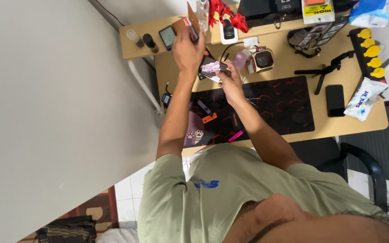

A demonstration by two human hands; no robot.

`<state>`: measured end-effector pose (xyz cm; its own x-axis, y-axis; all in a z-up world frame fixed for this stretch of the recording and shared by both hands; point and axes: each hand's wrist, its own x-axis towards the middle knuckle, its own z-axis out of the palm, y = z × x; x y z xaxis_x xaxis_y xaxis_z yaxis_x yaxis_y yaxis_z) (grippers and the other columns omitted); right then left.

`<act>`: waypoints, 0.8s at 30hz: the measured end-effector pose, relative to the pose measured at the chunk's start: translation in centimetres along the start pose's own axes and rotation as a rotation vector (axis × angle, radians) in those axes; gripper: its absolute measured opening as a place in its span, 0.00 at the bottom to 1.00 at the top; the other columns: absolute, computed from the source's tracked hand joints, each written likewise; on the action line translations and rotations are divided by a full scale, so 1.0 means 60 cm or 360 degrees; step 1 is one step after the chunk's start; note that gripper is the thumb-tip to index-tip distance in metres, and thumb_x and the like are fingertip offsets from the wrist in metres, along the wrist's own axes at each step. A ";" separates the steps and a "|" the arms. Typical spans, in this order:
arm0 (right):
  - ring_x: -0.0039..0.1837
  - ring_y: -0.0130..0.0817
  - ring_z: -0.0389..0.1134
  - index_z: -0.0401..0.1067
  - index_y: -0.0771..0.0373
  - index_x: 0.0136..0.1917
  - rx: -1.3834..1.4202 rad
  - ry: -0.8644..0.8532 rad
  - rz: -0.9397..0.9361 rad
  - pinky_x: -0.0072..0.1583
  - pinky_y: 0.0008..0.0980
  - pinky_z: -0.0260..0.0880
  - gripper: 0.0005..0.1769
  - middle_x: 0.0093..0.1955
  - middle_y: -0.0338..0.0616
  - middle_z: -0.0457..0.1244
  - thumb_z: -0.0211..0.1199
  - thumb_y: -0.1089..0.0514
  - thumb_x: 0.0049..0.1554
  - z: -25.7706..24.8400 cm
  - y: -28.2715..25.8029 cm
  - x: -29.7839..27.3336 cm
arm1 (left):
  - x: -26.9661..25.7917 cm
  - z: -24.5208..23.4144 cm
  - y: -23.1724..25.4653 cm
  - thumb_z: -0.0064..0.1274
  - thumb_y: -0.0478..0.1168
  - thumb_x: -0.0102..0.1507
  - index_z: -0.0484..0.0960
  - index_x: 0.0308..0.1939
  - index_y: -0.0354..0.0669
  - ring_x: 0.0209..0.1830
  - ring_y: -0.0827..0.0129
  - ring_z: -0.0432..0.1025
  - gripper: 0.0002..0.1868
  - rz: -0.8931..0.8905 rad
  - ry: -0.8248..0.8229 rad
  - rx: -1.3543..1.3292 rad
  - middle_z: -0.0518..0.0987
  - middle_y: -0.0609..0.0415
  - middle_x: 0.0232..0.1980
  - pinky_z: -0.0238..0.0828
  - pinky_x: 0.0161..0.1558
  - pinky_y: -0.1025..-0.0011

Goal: Organizing and examining various small items on a desk including electronics and tools

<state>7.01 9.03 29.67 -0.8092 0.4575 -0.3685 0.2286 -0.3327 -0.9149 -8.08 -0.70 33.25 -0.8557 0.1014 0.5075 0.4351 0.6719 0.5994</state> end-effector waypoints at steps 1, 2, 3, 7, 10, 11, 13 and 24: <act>0.55 0.27 0.67 0.68 0.45 0.61 0.0058 -0.0004 -0.0030 0.46 0.25 0.66 0.19 0.60 0.36 0.69 0.65 0.60 0.58 -0.003 0.007 0.006 | -0.003 0.000 0.003 0.49 0.43 0.68 0.80 0.50 0.33 0.22 0.73 0.75 0.16 0.0015 0.0021 -0.0243 0.84 0.53 0.32 0.77 0.21 0.77; 0.55 0.27 0.67 0.68 0.45 0.61 0.0056 -0.0004 -0.0028 0.46 0.25 0.66 0.19 0.60 0.36 0.69 0.65 0.60 0.58 -0.004 0.004 0.002 | -0.011 0.010 -0.007 0.49 0.43 0.68 0.80 0.50 0.33 0.22 0.73 0.75 0.16 0.0011 0.0020 -0.0244 0.84 0.53 0.32 0.77 0.21 0.77; 0.52 0.30 0.68 0.66 0.46 0.61 0.0177 -0.0035 -0.0043 0.44 0.25 0.69 0.20 0.61 0.44 0.67 0.64 0.62 0.58 -0.003 -0.001 -0.001 | -0.018 0.020 -0.017 0.46 0.41 0.70 0.67 0.63 0.44 0.19 0.74 0.74 0.17 -0.0051 0.0054 -0.0363 0.82 0.56 0.30 0.77 0.19 0.78; 0.47 0.33 0.68 0.66 0.52 0.58 0.0302 -0.0095 -0.0254 0.48 0.28 0.80 0.17 0.58 0.54 0.63 0.61 0.70 0.60 0.014 -0.058 -0.039 | -0.036 0.043 -0.035 0.47 0.32 0.71 0.71 0.69 0.46 0.14 0.83 0.65 0.22 -0.0104 0.0218 -0.0586 0.87 0.54 0.39 0.69 0.14 0.84; 0.55 0.33 0.69 0.73 0.62 0.50 0.0194 -0.0089 -0.0548 0.54 0.31 0.84 0.04 0.58 0.47 0.61 0.65 0.63 0.60 0.036 -0.051 -0.027 | -0.049 0.032 -0.039 0.48 0.37 0.72 0.72 0.67 0.37 0.14 0.79 0.69 0.19 -0.0196 0.0198 -0.0536 0.84 0.56 0.28 0.70 0.15 0.80; 0.55 0.33 0.69 0.73 0.62 0.50 0.0197 -0.0090 -0.0551 0.54 0.31 0.84 0.04 0.58 0.47 0.61 0.65 0.63 0.60 0.045 -0.068 -0.036 | -0.051 0.042 -0.050 0.48 0.37 0.72 0.72 0.67 0.37 0.14 0.79 0.69 0.19 -0.0193 0.0200 -0.0534 0.84 0.56 0.28 0.70 0.15 0.80; 0.59 0.41 0.71 0.70 0.67 0.62 -0.0050 -0.0248 -0.0774 0.60 0.34 0.82 0.14 0.65 0.57 0.63 0.60 0.67 0.63 0.062 -0.102 -0.056 | -0.055 0.062 -0.072 0.52 0.34 0.70 0.74 0.67 0.42 0.34 0.66 0.76 0.20 -0.0297 0.0180 -0.0359 0.81 0.44 0.47 0.86 0.33 0.72; 0.73 0.54 0.63 0.63 0.69 0.71 -0.1170 -0.0291 -0.1228 0.74 0.51 0.62 0.22 0.72 0.59 0.61 0.57 0.68 0.65 0.174 -0.117 0.072 | -0.071 0.022 -0.100 0.50 0.33 0.65 0.79 0.47 0.35 0.43 0.49 0.73 0.07 -0.0325 -0.0046 -0.0243 0.74 0.43 0.47 0.70 0.45 0.60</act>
<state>-3.72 4.72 36.21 -0.9285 0.1817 0.3238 -0.1577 0.5965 -0.7869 -7.38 -4.19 26.69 -0.9369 -0.0023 0.3497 0.2879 0.5622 0.7752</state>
